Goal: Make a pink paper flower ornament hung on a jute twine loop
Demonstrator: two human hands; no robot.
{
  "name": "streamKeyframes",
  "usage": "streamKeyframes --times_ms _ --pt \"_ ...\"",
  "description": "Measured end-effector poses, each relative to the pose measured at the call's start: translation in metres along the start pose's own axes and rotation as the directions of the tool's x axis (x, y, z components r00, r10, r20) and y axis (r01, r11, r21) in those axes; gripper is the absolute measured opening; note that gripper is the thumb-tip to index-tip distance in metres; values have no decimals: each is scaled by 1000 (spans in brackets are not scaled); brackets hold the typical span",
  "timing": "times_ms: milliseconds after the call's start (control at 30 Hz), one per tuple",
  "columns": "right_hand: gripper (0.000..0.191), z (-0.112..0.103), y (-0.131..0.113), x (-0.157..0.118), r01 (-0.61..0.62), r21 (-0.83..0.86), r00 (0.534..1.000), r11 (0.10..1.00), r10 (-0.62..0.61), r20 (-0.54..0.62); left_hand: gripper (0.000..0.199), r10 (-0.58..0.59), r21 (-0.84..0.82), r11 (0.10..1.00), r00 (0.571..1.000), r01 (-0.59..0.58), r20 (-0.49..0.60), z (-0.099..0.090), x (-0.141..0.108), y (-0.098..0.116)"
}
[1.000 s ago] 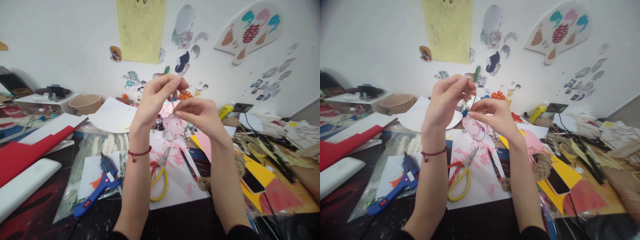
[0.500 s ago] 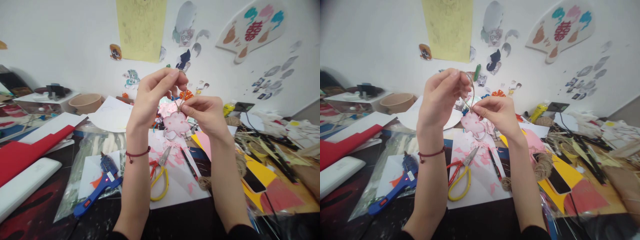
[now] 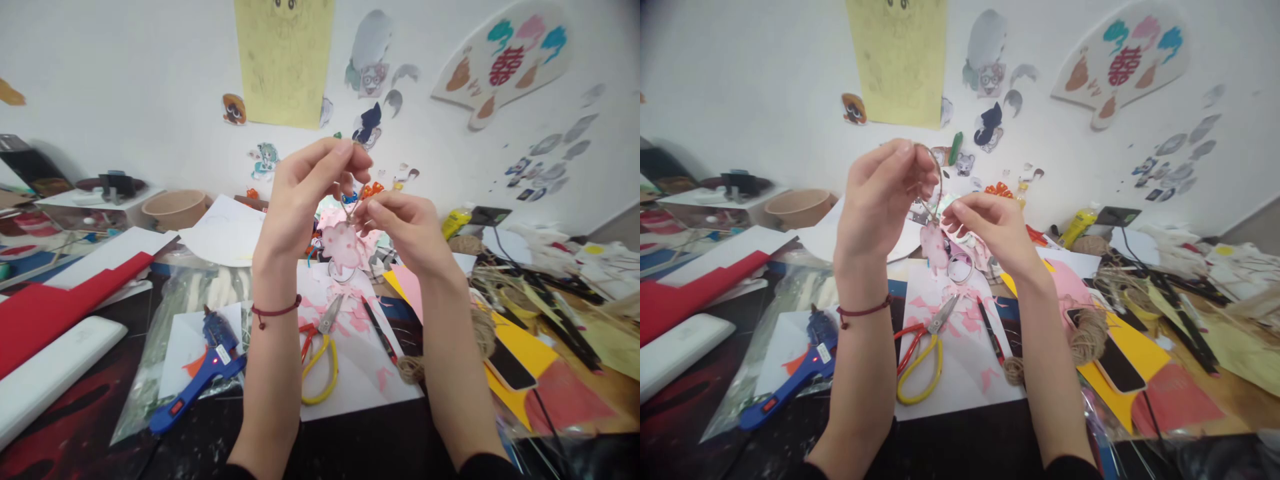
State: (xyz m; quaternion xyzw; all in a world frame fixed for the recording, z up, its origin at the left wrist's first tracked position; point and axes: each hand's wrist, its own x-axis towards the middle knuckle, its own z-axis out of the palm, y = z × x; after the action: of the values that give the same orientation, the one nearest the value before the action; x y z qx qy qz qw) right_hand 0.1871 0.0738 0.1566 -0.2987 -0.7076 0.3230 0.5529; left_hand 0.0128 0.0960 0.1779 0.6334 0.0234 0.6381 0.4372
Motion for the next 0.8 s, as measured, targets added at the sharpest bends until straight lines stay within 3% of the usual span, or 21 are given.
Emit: streamKeyframes --times_ms 167,267,367,500,633,733,800 --pt "39 7 13 2 -121 118 956 986 83 283 24 -2 58 998 1000 1 11 4 -2 6" --pt "45 16 26 4 -110 252 912 962 -3 409 26 26 115 993 999 -30 31 7 -1 14" --pt "36 23 34 5 -113 382 892 917 -76 445 29 23 209 977 996 -42 91 10 3 26" --pt "33 28 24 -1 -106 472 898 875 -120 424 33 -6 324 945 988 -46 157 10 7 52" --pt "20 40 -10 -17 -134 421 930 897 -32 366 32 -14 386 921 983 -60 184 7 2 81" --pt "13 56 -30 -31 -128 356 974 925 51 220 33 -71 490 871 981 -28 182 -1 -6 93" --pt "18 65 -34 -39 -116 325 992 938 91 89 31 -116 643 766 985 7 128 -15 -16 96"
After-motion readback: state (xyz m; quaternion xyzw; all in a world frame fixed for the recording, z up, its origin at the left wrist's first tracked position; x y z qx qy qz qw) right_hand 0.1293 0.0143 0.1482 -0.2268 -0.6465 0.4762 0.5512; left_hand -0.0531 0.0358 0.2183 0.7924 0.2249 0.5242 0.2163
